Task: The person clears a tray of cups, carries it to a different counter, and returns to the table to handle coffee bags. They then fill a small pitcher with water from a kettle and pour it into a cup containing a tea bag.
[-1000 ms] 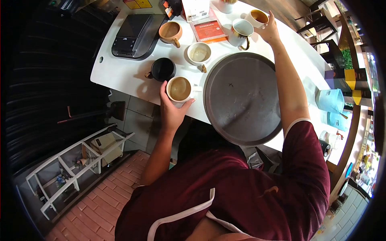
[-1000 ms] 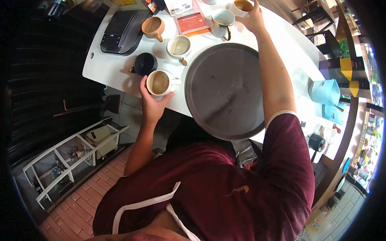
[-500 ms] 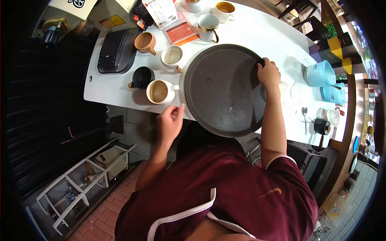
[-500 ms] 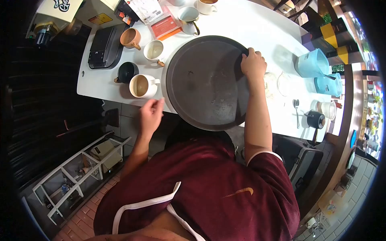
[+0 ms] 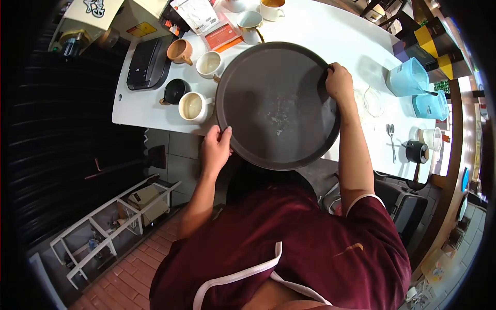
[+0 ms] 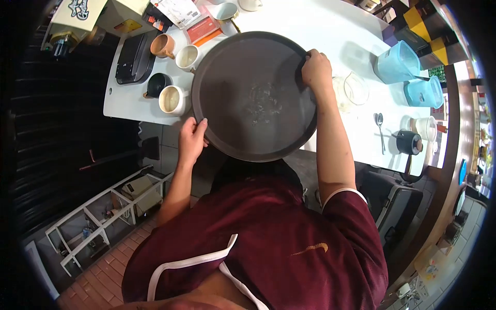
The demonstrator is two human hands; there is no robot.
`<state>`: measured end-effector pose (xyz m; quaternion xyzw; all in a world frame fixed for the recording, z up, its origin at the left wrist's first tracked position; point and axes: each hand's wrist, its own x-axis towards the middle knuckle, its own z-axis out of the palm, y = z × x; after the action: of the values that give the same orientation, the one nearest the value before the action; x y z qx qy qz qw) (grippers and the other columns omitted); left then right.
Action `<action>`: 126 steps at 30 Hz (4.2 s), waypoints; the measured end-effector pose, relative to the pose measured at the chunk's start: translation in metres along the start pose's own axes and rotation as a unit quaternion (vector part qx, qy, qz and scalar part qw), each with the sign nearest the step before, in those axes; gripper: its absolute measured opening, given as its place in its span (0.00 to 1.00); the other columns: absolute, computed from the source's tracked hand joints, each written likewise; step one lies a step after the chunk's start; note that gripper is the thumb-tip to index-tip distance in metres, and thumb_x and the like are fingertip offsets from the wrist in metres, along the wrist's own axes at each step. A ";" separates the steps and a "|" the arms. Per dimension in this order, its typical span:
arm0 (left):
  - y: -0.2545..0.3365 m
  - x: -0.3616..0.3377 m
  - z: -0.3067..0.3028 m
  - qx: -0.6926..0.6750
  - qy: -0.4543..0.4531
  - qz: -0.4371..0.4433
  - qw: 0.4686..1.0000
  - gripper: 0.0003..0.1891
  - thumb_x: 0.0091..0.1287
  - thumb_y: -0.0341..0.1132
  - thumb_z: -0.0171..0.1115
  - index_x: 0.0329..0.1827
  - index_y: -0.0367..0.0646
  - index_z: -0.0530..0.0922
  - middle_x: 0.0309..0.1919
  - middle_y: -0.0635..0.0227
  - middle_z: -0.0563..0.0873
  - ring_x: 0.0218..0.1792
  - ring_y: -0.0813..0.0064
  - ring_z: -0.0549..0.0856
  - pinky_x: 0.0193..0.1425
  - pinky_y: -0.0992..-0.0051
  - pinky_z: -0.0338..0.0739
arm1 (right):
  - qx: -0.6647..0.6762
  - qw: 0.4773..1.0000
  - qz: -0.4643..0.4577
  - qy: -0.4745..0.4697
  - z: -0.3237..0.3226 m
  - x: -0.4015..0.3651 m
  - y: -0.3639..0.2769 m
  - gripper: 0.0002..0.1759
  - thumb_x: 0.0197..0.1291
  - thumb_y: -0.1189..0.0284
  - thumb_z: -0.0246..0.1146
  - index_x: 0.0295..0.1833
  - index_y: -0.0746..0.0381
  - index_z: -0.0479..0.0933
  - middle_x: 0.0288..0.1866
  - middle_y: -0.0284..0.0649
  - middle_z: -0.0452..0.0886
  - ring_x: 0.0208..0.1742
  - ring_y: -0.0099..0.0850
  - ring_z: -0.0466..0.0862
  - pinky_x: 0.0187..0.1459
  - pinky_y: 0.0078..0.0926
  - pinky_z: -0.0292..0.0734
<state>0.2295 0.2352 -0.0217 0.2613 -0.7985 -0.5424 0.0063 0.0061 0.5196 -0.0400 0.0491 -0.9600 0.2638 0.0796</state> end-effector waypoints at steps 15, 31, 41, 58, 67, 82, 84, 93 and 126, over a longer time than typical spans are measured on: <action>0.017 -0.028 -0.122 -0.198 0.152 0.170 0.953 0.15 0.69 0.31 0.60 0.23 0.42 0.67 0.21 0.84 0.66 0.25 0.93 0.61 0.27 0.85 0.53 | 0.229 0.971 -0.030 0.062 -0.073 -0.065 -0.115 0.13 0.63 0.71 0.62 0.47 0.68 0.81 0.36 0.44 0.84 0.35 0.27 0.82 0.42 0.23 0.76; -0.077 -0.171 -0.243 -0.202 0.509 0.086 0.833 0.13 0.66 0.32 0.66 0.26 0.42 0.71 0.21 0.86 0.67 0.24 0.94 0.64 0.26 0.85 0.55 | 0.541 0.800 -0.139 -0.217 0.009 -0.125 -0.326 0.13 0.69 0.72 0.58 0.50 0.72 0.77 0.31 0.31 0.79 0.30 0.15 0.74 0.34 0.11 0.66; -0.055 -0.312 -0.119 -0.243 0.744 -0.072 0.618 0.15 0.65 0.35 0.66 0.22 0.47 0.71 0.17 0.87 0.63 0.19 0.94 0.59 0.23 0.84 0.51 | 0.502 0.687 -0.306 -0.427 0.035 -0.167 -0.365 0.13 0.67 0.72 0.61 0.50 0.72 0.79 0.41 0.40 0.84 0.42 0.22 0.81 0.48 0.18 0.74; -0.114 -0.482 -0.005 -0.393 0.831 -0.105 0.379 0.28 0.64 0.35 0.65 0.64 0.31 0.71 0.52 0.59 0.83 0.52 0.73 0.81 0.59 0.77 0.71 | 0.387 0.563 -0.442 -0.581 0.109 -0.414 -0.376 0.15 0.66 0.69 0.61 0.50 0.69 0.79 0.35 0.30 0.78 0.34 0.18 0.73 0.39 0.17 0.71; -0.223 -0.564 0.022 -0.396 0.830 -0.147 0.365 0.24 0.65 0.30 0.61 0.65 0.36 0.70 0.48 0.63 0.84 0.48 0.75 0.81 0.56 0.76 0.72 | 0.234 0.534 -0.558 -0.590 0.153 -0.578 -0.385 0.12 0.63 0.72 0.62 0.48 0.68 0.81 0.41 0.42 0.79 0.36 0.27 0.78 0.40 0.24 0.74; -0.335 -0.572 0.029 -0.340 0.846 -0.324 0.255 0.23 0.55 0.35 0.65 0.51 0.30 0.76 0.44 0.52 0.83 0.46 0.60 0.83 0.53 0.69 0.75 | 0.093 0.331 -0.688 -0.639 0.237 -0.710 -0.423 0.20 0.53 0.79 0.60 0.53 0.70 0.77 0.45 0.55 0.80 0.45 0.51 0.81 0.48 0.39 0.76; -0.362 -0.571 0.042 -0.273 0.819 -0.446 0.235 0.25 0.54 0.39 0.64 0.53 0.32 0.76 0.47 0.45 0.81 0.52 0.53 0.80 0.58 0.63 0.73 | 0.054 0.301 -0.749 -0.587 0.232 -0.721 -0.422 0.22 0.54 0.78 0.60 0.57 0.69 0.75 0.49 0.58 0.79 0.48 0.53 0.80 0.52 0.42 0.74; -0.373 -0.572 0.032 -0.238 0.772 -0.564 0.175 0.23 0.56 0.36 0.63 0.53 0.30 0.79 0.43 0.53 0.87 0.46 0.64 0.86 0.53 0.70 0.77 | -0.021 0.242 -0.710 -0.661 0.255 -0.750 -0.427 0.32 0.57 0.72 0.62 0.67 0.68 0.65 0.60 0.62 0.72 0.62 0.57 0.70 0.64 0.47 0.64; -0.214 -0.494 -0.122 -0.266 0.668 -0.136 0.681 0.11 0.68 0.31 0.62 0.49 0.35 0.80 0.38 0.69 0.83 0.40 0.81 0.80 0.47 0.81 0.74 | 0.297 0.627 -0.367 -0.619 0.088 -0.459 -0.378 0.14 0.69 0.72 0.55 0.54 0.70 0.76 0.44 0.38 0.83 0.43 0.23 0.80 0.49 0.22 0.74</action>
<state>0.7796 0.2809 -0.0228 0.6475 -0.3599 -0.4083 0.5334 0.4975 0.1750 -0.0077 0.5706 -0.5547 0.3909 -0.4624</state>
